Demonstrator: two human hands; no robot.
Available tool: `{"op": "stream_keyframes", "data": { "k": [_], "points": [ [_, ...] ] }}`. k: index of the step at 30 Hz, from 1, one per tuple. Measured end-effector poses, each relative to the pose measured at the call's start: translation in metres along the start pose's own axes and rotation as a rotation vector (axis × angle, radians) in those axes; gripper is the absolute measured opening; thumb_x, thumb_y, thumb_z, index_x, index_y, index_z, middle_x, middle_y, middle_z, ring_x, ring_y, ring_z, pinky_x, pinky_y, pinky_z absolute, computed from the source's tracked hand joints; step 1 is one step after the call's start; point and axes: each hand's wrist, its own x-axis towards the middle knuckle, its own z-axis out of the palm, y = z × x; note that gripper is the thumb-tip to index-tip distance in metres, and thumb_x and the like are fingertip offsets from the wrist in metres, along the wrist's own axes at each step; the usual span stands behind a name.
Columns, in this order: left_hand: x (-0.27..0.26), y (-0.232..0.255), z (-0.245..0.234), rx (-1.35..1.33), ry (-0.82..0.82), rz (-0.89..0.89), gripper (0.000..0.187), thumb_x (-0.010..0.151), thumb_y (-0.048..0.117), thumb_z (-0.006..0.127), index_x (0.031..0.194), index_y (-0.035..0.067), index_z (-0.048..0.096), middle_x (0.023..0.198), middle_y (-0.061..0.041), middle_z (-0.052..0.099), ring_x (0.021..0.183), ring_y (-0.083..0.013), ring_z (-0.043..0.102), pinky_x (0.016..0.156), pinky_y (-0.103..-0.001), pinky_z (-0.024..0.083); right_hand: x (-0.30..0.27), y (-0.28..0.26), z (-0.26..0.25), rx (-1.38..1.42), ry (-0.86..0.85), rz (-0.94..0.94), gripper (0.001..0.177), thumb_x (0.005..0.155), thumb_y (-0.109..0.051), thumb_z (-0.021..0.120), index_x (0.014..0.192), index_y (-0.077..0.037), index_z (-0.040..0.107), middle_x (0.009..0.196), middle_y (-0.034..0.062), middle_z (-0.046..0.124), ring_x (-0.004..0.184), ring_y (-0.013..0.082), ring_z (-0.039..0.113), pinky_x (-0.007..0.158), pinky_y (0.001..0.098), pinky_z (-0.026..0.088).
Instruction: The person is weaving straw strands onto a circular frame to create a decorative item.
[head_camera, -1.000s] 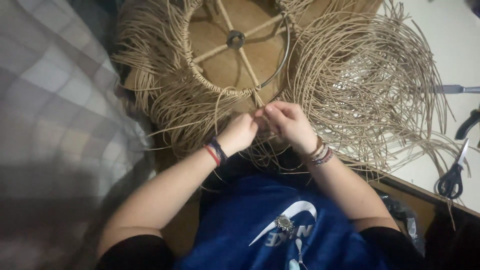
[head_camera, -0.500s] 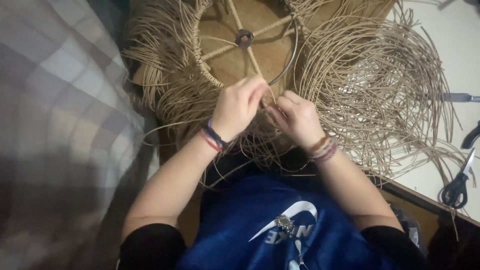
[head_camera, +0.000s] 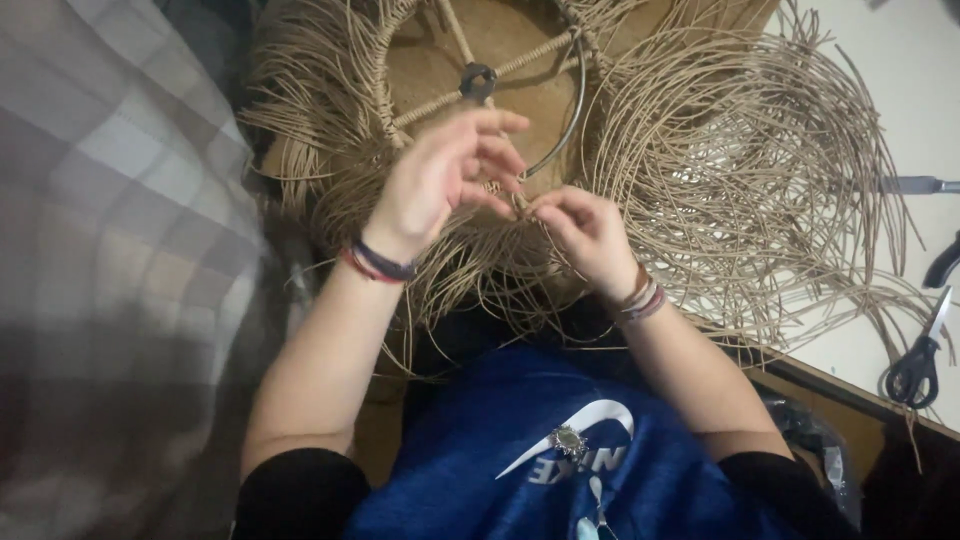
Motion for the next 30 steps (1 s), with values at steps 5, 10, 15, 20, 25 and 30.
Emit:
{"op": "stream_keyframes", "data": {
  "k": [5,10,15,20,25,30],
  "points": [
    [-0.029,-0.069,0.014,0.928,0.229,0.550,0.030,0.103,0.009,0.056,0.133,0.010,0.058,0.111,-0.009,0.072,0.107,-0.0306,0.067,0.092,-0.044,0.058,-0.002,0.012,0.006,1.020,-0.106,0.596,0.014,0.099,-0.017,0.068,0.103,-0.004,0.069,0.052,-0.0065,0.045,0.038,0.0002,0.037,0.035,0.0146,0.025],
    [-0.046,-0.075,-0.008,1.279,0.362,0.889,0.022,0.101,0.018,0.058,0.120,0.017,0.069,0.106,0.005,0.073,0.113,-0.0215,0.060,0.099,-0.043,0.046,-0.001,0.016,0.008,1.071,-0.124,0.545,0.015,0.100,-0.014,0.064,0.097,0.001,0.065,0.053,-0.0045,0.039,0.040,0.0036,0.037,0.037,0.0164,0.023],
    [-0.057,-0.014,-0.052,1.330,0.731,1.037,0.010,0.091,0.019,0.070,0.099,0.016,0.075,0.093,0.003,0.072,0.091,-0.0238,0.066,0.091,-0.041,0.041,-0.002,0.016,0.009,1.090,-0.099,0.597,0.011,0.099,-0.011,0.065,0.093,-0.001,0.064,0.056,-0.0087,0.028,0.044,0.0020,0.031,0.041,0.0169,0.023],
    [-0.050,0.011,-0.059,1.456,0.950,1.243,0.019,0.098,0.029,0.069,0.101,0.010,0.069,0.091,-0.002,0.067,0.085,-0.0263,0.061,0.091,-0.044,0.045,-0.001,0.013,0.012,1.137,-0.056,0.598,0.012,0.099,-0.013,0.066,0.095,-0.001,0.065,0.056,-0.0089,0.026,0.046,0.0022,0.028,0.042,0.0175,0.024],
    [-0.058,-0.070,-0.013,1.479,0.749,1.467,0.028,0.100,0.046,0.062,0.086,0.022,0.062,0.094,-0.002,0.056,0.080,-0.0240,0.055,0.072,-0.039,0.044,-0.001,0.004,0.017,1.166,-0.030,0.573,0.013,0.100,-0.013,0.064,0.099,0.000,0.065,0.059,-0.0087,0.025,0.048,0.0030,0.027,0.045,0.0191,0.025],
    [-0.080,-0.102,0.016,1.436,0.601,1.191,0.027,0.105,0.036,0.052,0.113,0.030,0.076,0.130,0.005,0.068,0.122,-0.0240,0.057,0.092,-0.043,0.041,-0.003,-0.006,0.020,1.195,0.026,0.584,0.016,0.102,-0.013,0.062,0.102,0.002,0.065,0.061,-0.0094,0.025,0.051,0.0028,0.029,0.050,0.0193,0.027]
  ]
}}
